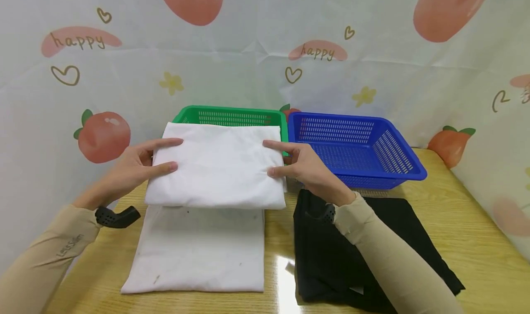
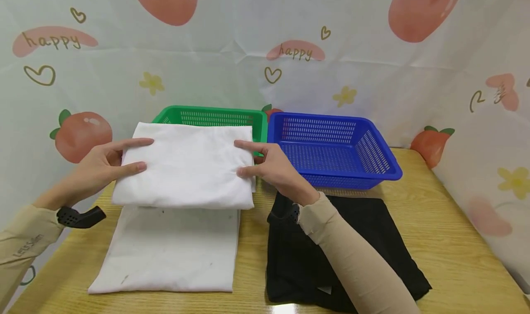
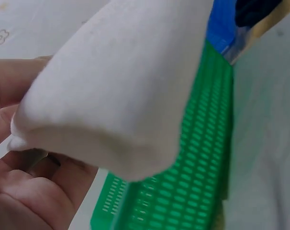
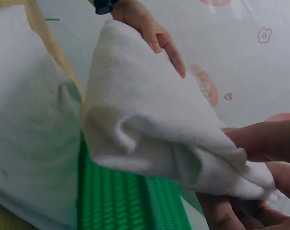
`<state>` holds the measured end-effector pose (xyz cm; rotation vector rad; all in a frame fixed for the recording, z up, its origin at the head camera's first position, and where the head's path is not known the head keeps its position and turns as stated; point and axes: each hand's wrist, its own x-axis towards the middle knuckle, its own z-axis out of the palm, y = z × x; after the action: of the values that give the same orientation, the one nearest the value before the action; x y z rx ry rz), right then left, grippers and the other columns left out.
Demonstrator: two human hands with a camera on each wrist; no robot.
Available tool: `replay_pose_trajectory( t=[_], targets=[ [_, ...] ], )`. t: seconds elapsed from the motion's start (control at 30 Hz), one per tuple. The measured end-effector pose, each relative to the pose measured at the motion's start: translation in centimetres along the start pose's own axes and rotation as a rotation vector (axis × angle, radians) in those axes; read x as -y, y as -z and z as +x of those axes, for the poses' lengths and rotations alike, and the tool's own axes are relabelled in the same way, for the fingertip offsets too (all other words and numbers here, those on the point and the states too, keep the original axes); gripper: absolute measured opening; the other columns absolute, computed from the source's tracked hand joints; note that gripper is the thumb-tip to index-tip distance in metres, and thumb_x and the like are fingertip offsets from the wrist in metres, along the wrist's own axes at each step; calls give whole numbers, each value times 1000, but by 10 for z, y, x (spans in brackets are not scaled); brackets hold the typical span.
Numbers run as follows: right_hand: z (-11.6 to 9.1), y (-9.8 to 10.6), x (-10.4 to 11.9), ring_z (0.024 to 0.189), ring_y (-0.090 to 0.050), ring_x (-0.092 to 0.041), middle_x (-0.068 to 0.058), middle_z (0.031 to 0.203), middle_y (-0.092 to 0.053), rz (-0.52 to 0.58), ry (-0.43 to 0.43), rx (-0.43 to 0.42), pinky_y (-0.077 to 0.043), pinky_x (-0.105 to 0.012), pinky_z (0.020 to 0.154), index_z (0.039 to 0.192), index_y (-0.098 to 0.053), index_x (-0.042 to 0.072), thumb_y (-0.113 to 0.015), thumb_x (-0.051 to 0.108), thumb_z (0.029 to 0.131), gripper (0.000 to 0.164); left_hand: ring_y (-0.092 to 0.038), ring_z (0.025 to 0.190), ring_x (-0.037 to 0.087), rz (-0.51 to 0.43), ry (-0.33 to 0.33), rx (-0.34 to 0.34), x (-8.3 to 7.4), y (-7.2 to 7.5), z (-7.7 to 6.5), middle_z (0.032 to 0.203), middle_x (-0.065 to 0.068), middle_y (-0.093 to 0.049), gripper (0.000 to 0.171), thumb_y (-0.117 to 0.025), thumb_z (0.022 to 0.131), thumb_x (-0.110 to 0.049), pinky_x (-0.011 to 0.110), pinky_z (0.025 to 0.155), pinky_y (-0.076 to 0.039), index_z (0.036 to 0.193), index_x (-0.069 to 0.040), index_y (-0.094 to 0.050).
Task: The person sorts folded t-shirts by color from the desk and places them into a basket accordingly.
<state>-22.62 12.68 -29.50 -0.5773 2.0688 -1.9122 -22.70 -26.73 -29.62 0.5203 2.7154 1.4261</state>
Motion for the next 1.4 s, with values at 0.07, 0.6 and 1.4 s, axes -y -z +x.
replay_pose_trajectory(
  t=[0.07,0.6,1.4],
  targets=[
    [7,6,6,96,-64,-29,-2,137,-56,-16,14,6,-52,-36,83,139,-59,19,-80,4,82,63,-49,70,24,-13,-11,2,-3,3,9,73,14,-51,54,-75,90,-29,29,64,-44,140,-32,-55],
    [78,47,10,117,-53,-26,0,149,-37,34,-44,25,-48,-37,92,143,-54,14,-72,-6,86,63,-51,94,27,9,4,86,-3,23,81,113,14,-53,62,-72,91,-37,30,73,-48,147,-30,-46],
    [119,39,-24,131,-41,-22,-5,152,-36,146,-202,5,-38,-46,104,150,-42,12,-64,-21,83,78,-35,133,34,-35,57,265,26,26,116,160,14,-14,73,-71,92,-7,25,86,-47,154,-9,-32]
  ],
)
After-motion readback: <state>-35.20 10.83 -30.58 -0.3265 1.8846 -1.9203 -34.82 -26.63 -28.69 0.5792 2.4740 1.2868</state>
